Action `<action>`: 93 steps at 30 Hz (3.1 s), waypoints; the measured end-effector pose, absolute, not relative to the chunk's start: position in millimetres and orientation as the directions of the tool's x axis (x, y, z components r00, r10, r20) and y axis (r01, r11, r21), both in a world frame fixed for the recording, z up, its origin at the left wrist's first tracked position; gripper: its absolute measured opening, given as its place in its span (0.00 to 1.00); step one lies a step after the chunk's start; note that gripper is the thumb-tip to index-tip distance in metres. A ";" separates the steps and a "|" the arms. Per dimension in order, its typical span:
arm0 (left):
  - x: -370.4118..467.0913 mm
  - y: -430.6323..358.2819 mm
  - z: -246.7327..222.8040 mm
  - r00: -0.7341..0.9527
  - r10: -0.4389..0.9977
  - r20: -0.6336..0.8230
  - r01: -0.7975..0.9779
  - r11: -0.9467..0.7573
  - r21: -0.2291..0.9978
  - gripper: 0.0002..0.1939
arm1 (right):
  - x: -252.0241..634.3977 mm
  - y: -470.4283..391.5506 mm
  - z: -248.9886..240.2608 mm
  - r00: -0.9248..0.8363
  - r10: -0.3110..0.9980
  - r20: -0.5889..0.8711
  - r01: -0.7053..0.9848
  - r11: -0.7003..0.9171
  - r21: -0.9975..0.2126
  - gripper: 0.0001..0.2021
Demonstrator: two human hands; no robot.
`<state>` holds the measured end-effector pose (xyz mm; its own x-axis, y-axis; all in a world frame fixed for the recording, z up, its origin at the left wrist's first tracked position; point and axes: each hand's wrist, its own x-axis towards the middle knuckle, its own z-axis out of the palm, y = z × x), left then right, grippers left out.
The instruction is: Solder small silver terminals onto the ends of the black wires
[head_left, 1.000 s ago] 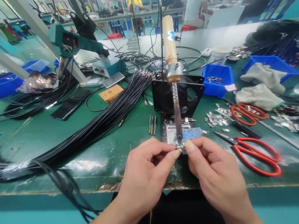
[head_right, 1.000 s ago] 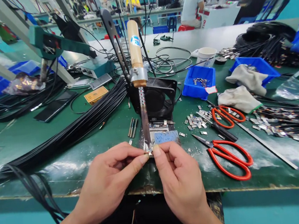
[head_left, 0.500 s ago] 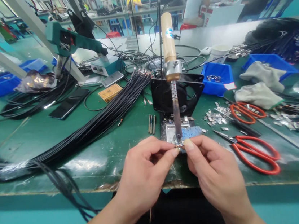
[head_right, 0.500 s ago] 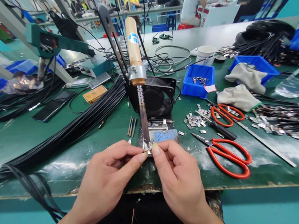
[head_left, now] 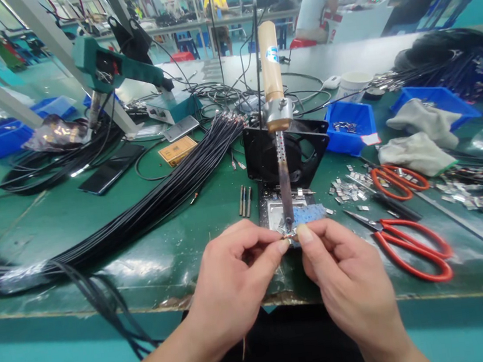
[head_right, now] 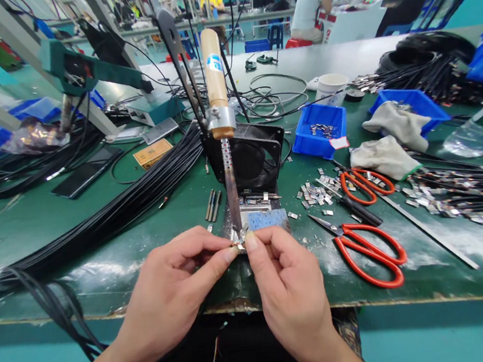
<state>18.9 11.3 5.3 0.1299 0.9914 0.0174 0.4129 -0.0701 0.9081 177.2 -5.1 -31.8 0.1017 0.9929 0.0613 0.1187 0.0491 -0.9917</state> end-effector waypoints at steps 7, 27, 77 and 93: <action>18.7 12.3 5.4 0.134 0.991 0.015 0.421 -0.071 0.904 0.05 | 176.8 -4.9 -31.8 0.109 0.992 0.070 0.134 0.055 -0.989 0.13; 18.0 13.2 4.6 0.145 0.989 -0.016 0.388 -0.042 0.921 0.06 | 172.7 -8.4 -35.7 0.152 0.983 0.099 0.130 0.080 -0.988 0.09; 18.1 12.6 1.5 0.109 0.991 -0.075 0.357 0.031 0.933 0.06 | 172.0 -9.6 -34.1 0.176 0.978 0.109 0.163 0.081 -0.983 0.10; 18.2 13.9 3.9 0.111 0.993 -0.049 0.371 0.005 0.929 0.06 | 172.6 -10.3 -34.2 0.183 0.974 0.132 0.189 0.097 -0.977 0.09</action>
<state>18.2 13.9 3.9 0.1112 0.9926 -0.0495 0.3707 0.0048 0.9288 172.6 -10.3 -34.2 0.1828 0.9742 0.1323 0.1885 0.0973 -0.9772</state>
